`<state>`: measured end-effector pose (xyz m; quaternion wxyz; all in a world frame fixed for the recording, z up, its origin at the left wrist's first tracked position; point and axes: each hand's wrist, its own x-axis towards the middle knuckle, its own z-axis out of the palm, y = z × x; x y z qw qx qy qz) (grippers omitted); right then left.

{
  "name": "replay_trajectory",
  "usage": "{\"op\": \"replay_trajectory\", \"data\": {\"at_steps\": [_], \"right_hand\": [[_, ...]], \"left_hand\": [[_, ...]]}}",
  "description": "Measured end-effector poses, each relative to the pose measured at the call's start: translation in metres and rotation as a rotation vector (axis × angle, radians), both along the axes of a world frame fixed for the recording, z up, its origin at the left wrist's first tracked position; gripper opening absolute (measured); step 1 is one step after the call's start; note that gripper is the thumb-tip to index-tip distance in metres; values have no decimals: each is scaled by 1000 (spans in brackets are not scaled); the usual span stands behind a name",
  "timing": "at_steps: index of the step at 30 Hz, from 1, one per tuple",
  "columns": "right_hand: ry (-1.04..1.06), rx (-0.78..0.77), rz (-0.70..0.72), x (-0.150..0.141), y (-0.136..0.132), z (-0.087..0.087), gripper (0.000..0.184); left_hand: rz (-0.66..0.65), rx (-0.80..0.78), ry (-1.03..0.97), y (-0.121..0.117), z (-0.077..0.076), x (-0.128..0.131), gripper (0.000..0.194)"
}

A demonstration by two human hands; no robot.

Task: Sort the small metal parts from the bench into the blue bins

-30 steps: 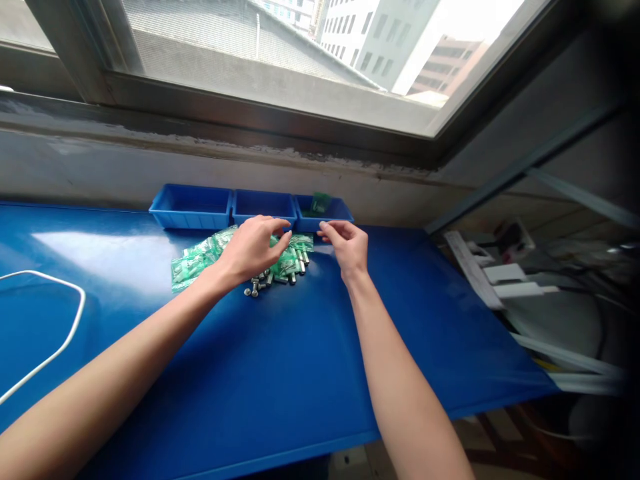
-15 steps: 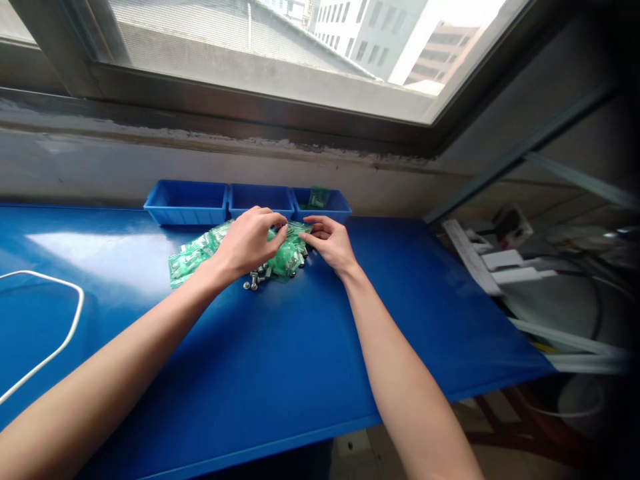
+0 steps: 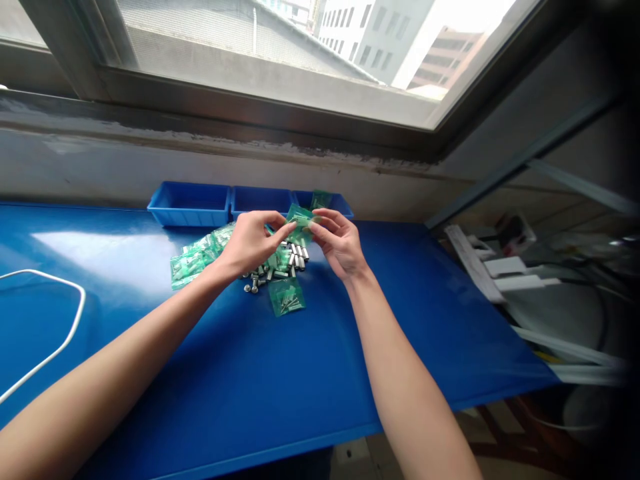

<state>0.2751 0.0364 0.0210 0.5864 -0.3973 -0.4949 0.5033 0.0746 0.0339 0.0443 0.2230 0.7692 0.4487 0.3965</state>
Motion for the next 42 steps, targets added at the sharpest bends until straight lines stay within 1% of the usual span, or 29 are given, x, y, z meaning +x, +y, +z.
{"op": "replay_trajectory", "data": {"at_steps": [2,4,11,13,16,18,19,21,22,23,24,26,28,30,33,37,39,42], "right_hand": [[-23,-46,14,1,-1,1,39],[-53,-89,48,3,-2,2,34],[-124,-150,175,11,-4,6,28],[-89,-171,121,11,-2,6,28],[78,-184,-63,9,3,3,29],[132,-214,-132,8,5,2,32],[106,-233,-149,9,5,1,33],[-59,-248,-161,11,4,2,34],[-183,-232,-144,14,2,4,36],[-327,-210,-94,17,-1,6,38],[-475,-188,-5,20,-4,9,40],[-734,-187,246,25,-12,17,44],[-901,-229,420,27,-19,26,48],[-1015,-264,521,26,-24,33,50],[-1127,-268,576,16,-26,36,52],[-1205,-146,544,1,-24,31,52],[-1188,-118,573,-3,-22,28,50],[-1055,-175,654,0,-21,25,46]], "left_hand": [[-34,-87,-70,1,2,-1,45],[-42,-125,-93,2,3,-2,44],[-10,-87,-36,4,2,-5,36],[28,-51,-24,4,1,-6,33],[70,5,5,5,0,-6,33],[77,27,29,5,0,-7,32],[78,36,42,5,1,-7,31],[75,53,73,4,2,-8,29],[67,62,91,4,3,-8,28],[51,71,110,4,3,-9,28],[27,80,129,4,3,-9,27],[-28,95,164,5,3,-11,26],[-64,103,191,6,2,-12,26],[-70,105,207,7,0,-13,26],[-63,117,223,8,-1,-14,27],[-63,128,236,7,0,-13,27],[-65,121,232,7,1,-13,27],[-63,129,223,7,1,-13,27]]}}
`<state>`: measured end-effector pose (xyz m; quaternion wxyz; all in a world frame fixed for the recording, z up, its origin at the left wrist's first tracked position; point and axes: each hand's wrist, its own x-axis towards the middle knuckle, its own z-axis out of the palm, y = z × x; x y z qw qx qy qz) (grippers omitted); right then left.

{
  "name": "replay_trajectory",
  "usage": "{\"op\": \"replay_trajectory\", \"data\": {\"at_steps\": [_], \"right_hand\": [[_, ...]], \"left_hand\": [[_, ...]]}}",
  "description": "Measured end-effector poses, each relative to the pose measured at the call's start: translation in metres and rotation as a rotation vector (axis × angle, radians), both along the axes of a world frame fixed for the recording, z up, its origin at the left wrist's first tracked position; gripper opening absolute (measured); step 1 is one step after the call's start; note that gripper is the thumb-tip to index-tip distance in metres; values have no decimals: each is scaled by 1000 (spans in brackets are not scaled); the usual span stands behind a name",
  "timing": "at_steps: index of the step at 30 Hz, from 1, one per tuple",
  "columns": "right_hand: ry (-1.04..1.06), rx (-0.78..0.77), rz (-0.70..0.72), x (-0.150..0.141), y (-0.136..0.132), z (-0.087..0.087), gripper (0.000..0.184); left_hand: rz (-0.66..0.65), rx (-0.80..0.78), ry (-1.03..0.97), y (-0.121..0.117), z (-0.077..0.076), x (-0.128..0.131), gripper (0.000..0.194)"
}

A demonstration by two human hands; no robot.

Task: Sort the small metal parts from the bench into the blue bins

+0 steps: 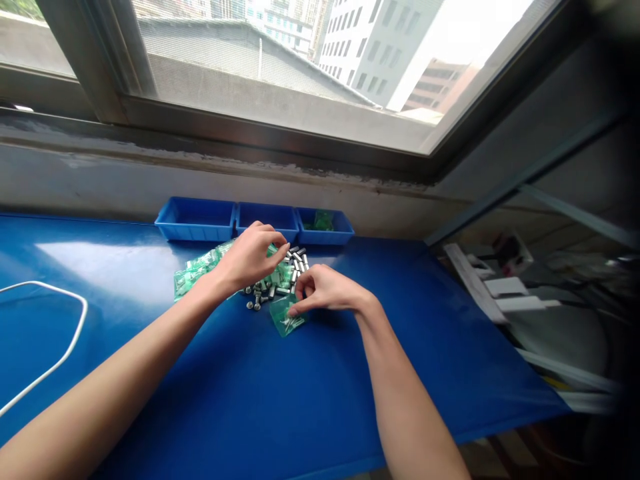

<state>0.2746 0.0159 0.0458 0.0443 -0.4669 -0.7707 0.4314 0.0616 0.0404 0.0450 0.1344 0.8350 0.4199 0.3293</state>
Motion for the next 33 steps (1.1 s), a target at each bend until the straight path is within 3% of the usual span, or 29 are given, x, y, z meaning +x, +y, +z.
{"op": "replay_trajectory", "data": {"at_steps": [5,12,18,23,27,30,33], "right_hand": [[309,-184,-107,14,3,-2,43],[702,-32,-332,19,11,-16,34],[743,3,-351,18,11,-18,31],[730,-15,-411,12,10,-16,35],[896,61,-678,6,19,-22,40],[1011,60,-858,2,26,-28,42],[968,79,-971,0,28,-33,37]], "left_hand": [[-3,-2,-50,0,3,0,28],[-108,-205,-185,-6,15,1,32],[-162,-333,-203,-5,18,-1,29],[-15,-253,-254,-1,15,-1,30],[106,-184,-239,3,13,-9,37],[104,-166,-177,6,12,-15,33],[65,-149,-121,6,13,-18,30]]}}
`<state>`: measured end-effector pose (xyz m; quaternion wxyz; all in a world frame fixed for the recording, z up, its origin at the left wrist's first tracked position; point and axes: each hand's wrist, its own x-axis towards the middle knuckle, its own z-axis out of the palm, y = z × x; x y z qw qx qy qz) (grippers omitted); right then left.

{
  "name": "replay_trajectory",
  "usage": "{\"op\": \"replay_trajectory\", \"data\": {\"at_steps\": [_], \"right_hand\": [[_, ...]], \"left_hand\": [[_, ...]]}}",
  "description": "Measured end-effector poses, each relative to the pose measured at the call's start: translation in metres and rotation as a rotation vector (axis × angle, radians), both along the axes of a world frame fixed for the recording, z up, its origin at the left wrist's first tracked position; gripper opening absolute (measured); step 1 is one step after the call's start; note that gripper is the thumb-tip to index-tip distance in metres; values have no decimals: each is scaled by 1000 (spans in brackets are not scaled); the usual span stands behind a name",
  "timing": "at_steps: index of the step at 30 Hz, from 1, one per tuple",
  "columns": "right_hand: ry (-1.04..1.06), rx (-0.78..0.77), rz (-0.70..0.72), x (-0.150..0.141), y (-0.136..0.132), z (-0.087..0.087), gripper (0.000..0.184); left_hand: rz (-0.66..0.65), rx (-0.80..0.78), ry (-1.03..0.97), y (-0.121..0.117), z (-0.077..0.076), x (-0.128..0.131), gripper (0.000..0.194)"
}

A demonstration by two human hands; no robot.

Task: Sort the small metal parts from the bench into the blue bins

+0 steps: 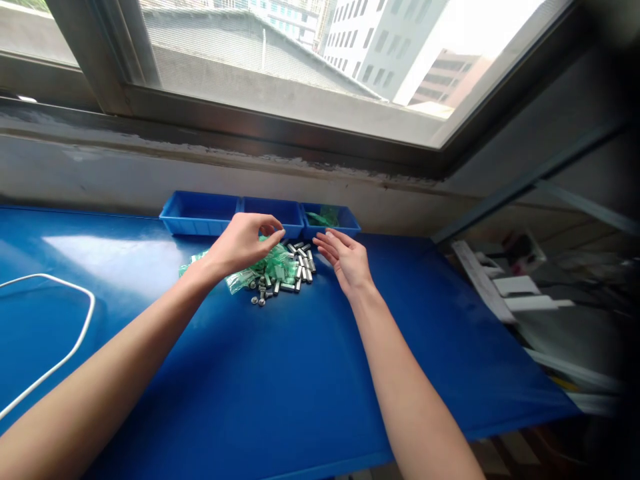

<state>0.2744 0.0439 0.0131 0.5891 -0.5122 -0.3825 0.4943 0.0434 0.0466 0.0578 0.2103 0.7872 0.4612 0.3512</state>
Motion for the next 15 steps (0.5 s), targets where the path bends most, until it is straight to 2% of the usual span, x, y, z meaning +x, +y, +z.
{"op": "replay_trajectory", "data": {"at_steps": [2,5,12,15], "right_hand": [[-63,-2,-42,0,0,-3,34],[-238,41,-30,-1,-2,-4,33],[-986,284,214,-14,-17,5,42],[-1139,364,286,-21,-21,5,53]], "left_hand": [[-20,1,35,0,1,-1,29],[-24,4,82,0,3,-3,29],[-66,-26,217,5,8,-19,24],[-90,-34,247,6,9,-23,24]]}}
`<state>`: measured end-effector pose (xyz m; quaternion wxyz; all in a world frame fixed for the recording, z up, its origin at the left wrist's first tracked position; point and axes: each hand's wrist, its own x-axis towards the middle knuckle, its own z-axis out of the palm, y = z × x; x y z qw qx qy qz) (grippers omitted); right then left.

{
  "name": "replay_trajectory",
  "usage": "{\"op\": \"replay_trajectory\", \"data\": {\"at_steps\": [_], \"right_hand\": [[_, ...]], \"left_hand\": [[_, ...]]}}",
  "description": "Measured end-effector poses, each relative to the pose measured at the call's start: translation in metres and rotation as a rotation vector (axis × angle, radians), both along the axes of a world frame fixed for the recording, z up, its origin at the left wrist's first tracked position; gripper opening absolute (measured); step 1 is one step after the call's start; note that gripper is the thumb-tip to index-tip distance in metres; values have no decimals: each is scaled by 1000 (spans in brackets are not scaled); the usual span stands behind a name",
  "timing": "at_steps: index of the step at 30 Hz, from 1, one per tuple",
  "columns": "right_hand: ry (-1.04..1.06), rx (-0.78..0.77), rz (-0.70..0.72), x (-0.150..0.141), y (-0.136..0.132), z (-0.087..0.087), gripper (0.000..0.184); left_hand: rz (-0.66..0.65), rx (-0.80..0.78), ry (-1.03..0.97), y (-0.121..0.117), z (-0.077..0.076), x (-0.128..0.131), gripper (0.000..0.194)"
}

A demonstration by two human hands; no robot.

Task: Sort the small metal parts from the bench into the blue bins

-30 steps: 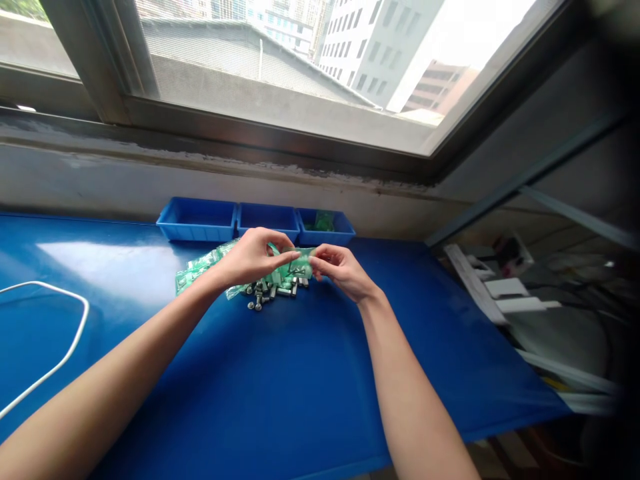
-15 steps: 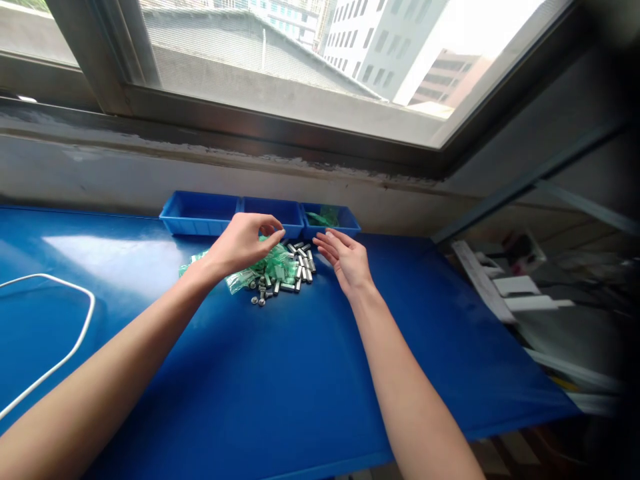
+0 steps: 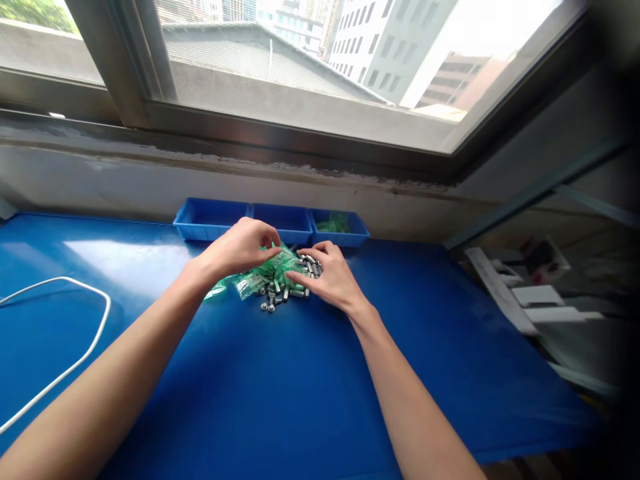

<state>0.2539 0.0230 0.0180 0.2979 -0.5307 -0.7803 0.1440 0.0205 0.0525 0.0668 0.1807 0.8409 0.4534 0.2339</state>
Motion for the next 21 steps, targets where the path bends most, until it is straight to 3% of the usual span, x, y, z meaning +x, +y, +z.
{"op": "replay_trajectory", "data": {"at_steps": [3,9,16,21], "right_hand": [[-21,28,22,-4,1,-4,51],[135,-11,35,-10,4,-5,44],[514,-262,75,-15,-2,6,46],[745,-222,-119,0,3,11,48]], "left_hand": [[-16,33,13,1,-1,-1,25],[4,83,40,3,-6,-1,37],[-43,38,14,1,-2,0,36],[-61,51,32,3,-8,1,37]]}}
